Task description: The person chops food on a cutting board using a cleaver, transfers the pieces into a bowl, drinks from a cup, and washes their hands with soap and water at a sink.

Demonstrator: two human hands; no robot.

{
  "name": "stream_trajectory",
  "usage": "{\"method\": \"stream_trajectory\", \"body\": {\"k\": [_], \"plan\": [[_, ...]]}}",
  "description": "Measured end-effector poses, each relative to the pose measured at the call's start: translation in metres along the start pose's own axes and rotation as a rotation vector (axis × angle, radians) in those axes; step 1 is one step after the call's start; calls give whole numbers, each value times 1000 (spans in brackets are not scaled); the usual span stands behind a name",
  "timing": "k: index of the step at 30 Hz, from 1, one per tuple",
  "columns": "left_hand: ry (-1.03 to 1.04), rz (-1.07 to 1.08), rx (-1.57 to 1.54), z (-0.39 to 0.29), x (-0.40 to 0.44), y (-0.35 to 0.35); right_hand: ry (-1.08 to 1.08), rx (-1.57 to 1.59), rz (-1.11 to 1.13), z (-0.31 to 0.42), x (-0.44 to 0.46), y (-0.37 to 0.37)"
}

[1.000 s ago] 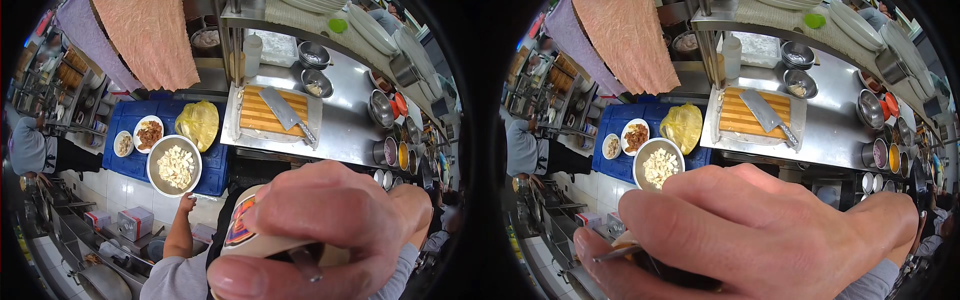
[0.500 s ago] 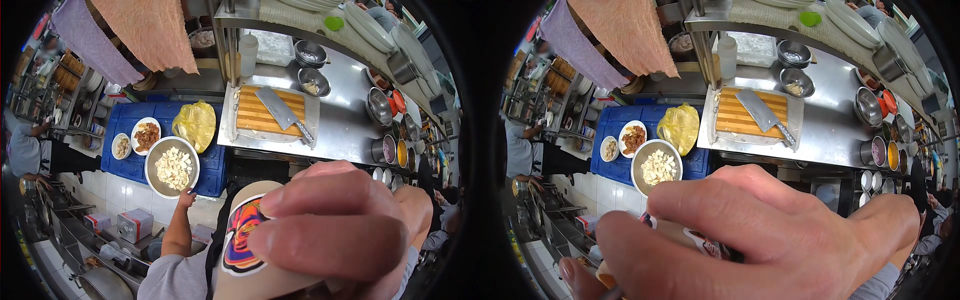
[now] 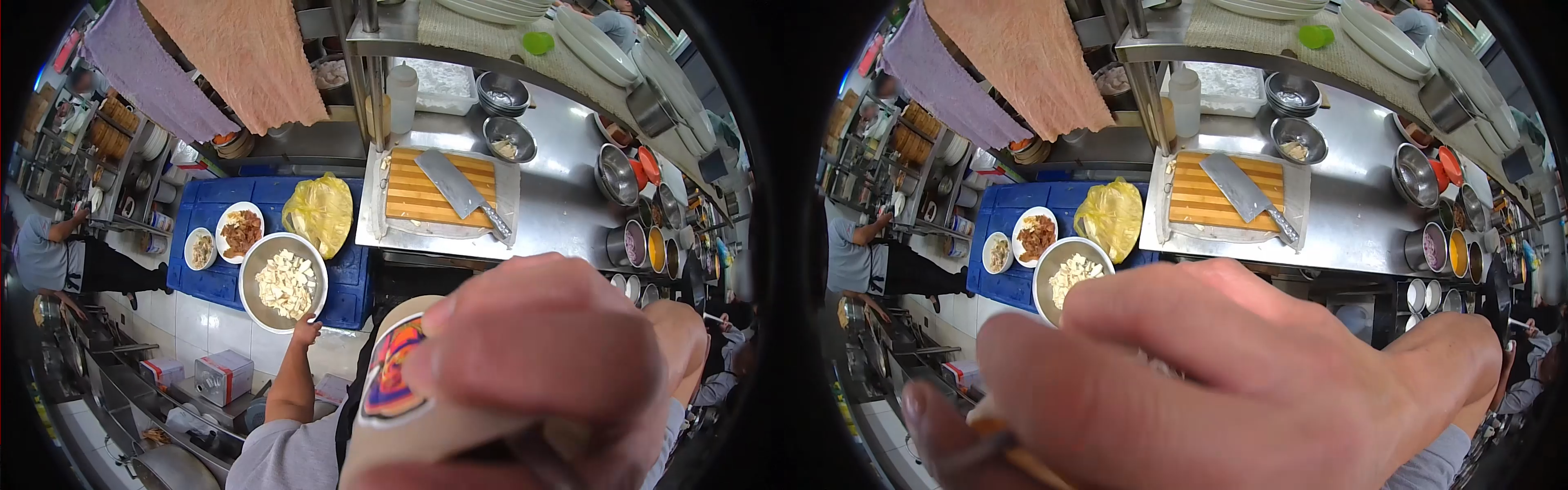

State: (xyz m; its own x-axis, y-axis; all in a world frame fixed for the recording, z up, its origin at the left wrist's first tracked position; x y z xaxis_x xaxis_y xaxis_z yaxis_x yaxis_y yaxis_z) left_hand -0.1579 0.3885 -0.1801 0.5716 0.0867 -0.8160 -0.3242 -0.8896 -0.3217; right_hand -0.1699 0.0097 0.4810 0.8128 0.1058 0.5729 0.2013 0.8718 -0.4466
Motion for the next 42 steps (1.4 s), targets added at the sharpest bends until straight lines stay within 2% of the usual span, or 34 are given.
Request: {"method": "stream_trajectory", "body": {"k": [2,4,7,8,13,16,21,24,26,31,36,38,42], "plan": [[-13,7,-25,3,4,1,-149,-7,-317,-4,-2,23],[-27,13,-46,8,12,-1,-218,-17,-481,-4,-3,24],[-51,34,-129,19,28,0,-102,22,-63,-17,6,4],[-16,33,-58,20,27,-2,-74,31,84,-22,9,-5],[-3,30,-59,24,24,-3,-247,-148,3,-33,5,-9],[-32,57,-131,23,22,-3,-424,-196,226,-51,14,-34],[-24,81,-146,12,5,-4,-527,-200,284,-60,16,-44],[-58,22,-142,-5,-19,-4,-314,-222,341,-65,5,-55],[-80,38,25,2,-12,-6,-291,-220,321,-66,3,-60],[-94,60,-10,9,-5,-5,-224,-205,322,-64,-8,-71],[-23,17,-167,-6,-25,5,-247,-177,311,-57,-21,-78],[16,71,-55,22,14,6,-242,-169,336,-52,-27,-82],[44,22,35,21,19,12,-276,-107,285,-49,-39,-84]]}}
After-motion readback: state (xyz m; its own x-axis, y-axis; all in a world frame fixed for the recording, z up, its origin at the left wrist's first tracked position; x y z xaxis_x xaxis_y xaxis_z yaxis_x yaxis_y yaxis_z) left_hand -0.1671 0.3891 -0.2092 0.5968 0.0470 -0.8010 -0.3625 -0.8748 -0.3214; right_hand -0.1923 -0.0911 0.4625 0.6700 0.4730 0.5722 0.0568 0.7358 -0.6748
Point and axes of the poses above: each hand's wrist, its own x-axis towards the middle knuckle, its own y-axis out of the palm, z = x × y, the point moved 3 cm from there along x, towards the middle knuckle, and after that the axes turned 4 degrees about -y, right-handed, at the moved point
